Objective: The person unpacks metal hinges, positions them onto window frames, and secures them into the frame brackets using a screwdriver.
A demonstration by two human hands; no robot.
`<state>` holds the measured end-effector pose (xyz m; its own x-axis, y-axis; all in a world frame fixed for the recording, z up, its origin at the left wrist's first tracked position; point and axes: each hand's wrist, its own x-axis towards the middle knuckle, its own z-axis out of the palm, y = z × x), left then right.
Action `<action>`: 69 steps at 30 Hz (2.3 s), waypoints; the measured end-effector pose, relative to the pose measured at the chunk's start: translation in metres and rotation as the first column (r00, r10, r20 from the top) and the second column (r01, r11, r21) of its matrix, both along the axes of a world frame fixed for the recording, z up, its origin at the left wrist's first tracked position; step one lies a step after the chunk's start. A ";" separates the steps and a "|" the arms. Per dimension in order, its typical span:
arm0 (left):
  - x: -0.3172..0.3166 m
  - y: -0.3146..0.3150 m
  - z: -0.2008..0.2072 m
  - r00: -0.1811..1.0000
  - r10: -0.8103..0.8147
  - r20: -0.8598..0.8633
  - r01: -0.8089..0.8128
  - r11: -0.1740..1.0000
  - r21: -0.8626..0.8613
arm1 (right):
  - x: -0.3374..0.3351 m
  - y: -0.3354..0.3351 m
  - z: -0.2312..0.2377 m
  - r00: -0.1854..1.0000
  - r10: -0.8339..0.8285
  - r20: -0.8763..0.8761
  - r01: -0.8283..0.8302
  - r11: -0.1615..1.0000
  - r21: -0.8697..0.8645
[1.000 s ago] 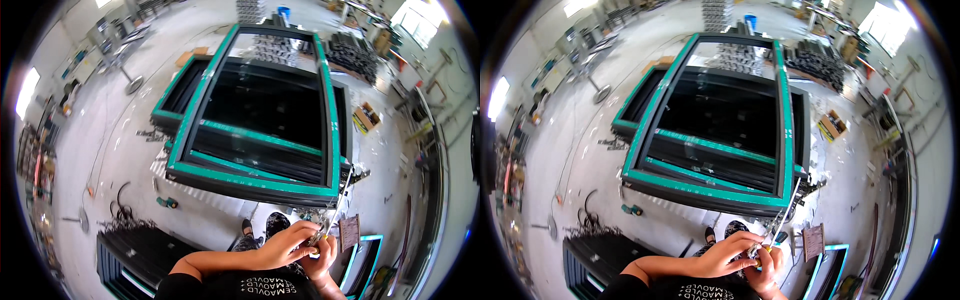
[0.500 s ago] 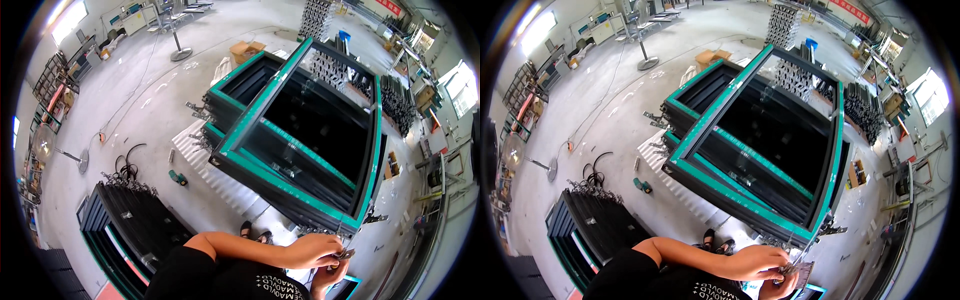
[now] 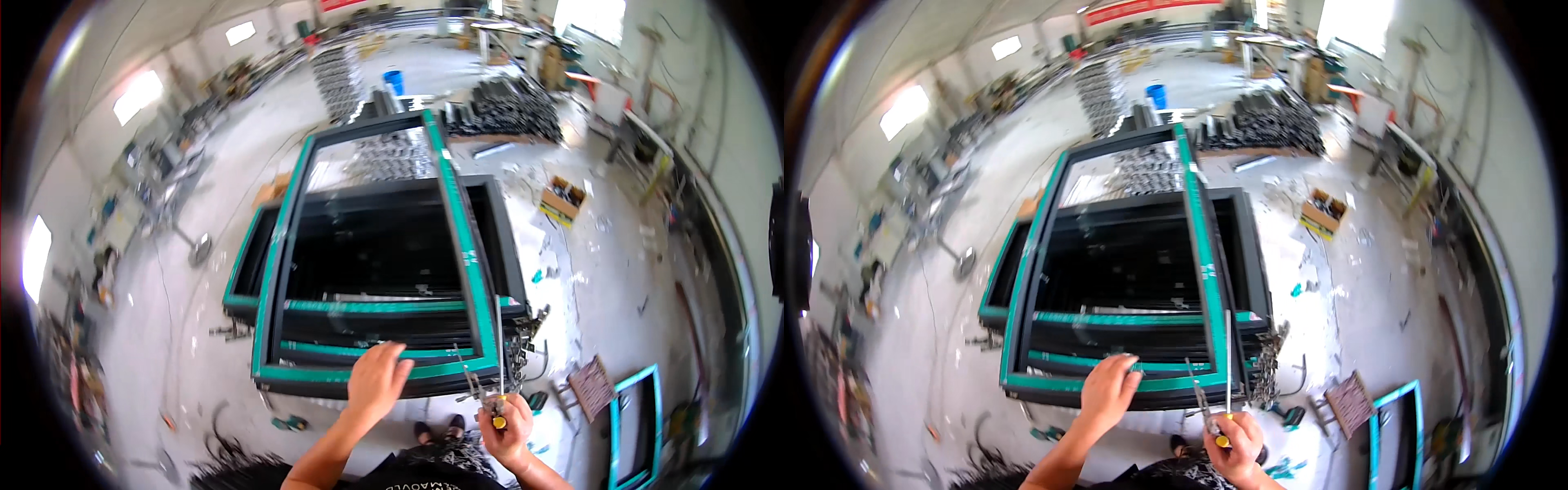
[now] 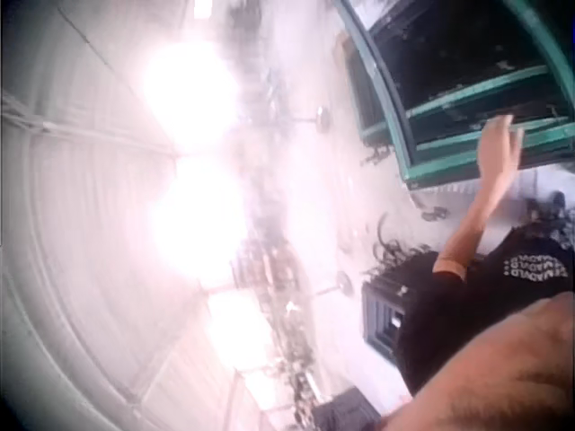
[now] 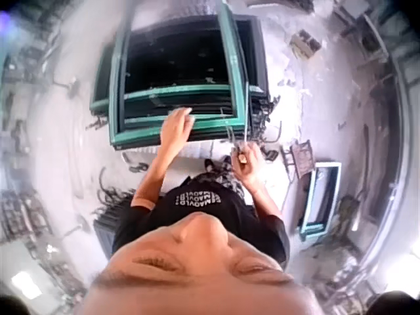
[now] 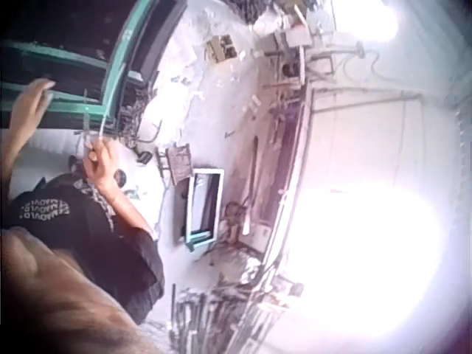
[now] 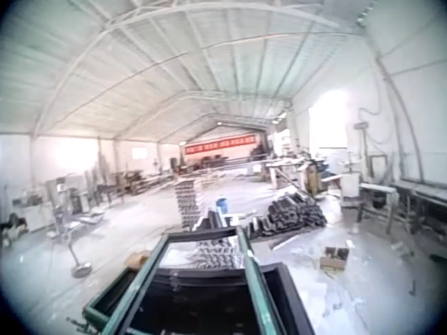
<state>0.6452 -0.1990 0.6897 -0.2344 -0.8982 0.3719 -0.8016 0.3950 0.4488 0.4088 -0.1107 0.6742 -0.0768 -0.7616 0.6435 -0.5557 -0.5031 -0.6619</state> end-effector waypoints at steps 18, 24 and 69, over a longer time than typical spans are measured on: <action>-0.016 -0.004 -0.052 0.963 0.142 0.228 -0.076 0.958 -0.277 | -0.083 0.009 -0.046 0.968 -0.045 0.248 0.047 0.999 0.001; -0.014 -0.005 -0.058 0.968 0.125 0.219 -0.059 0.956 -0.286 | -0.078 0.008 -0.058 0.946 -0.043 0.322 0.038 0.999 0.023; 0.087 0.058 -0.016 0.905 -0.400 -0.145 0.410 0.911 0.042 | 0.156 0.048 0.029 0.989 0.005 0.150 -0.006 1.000 0.008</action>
<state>0.7322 -0.1405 0.6740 -0.5375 -0.7606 0.3642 -0.5118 0.6374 0.5760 0.5652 -0.0629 0.7037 -0.1677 -0.7676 0.6186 -0.4469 -0.5001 -0.7417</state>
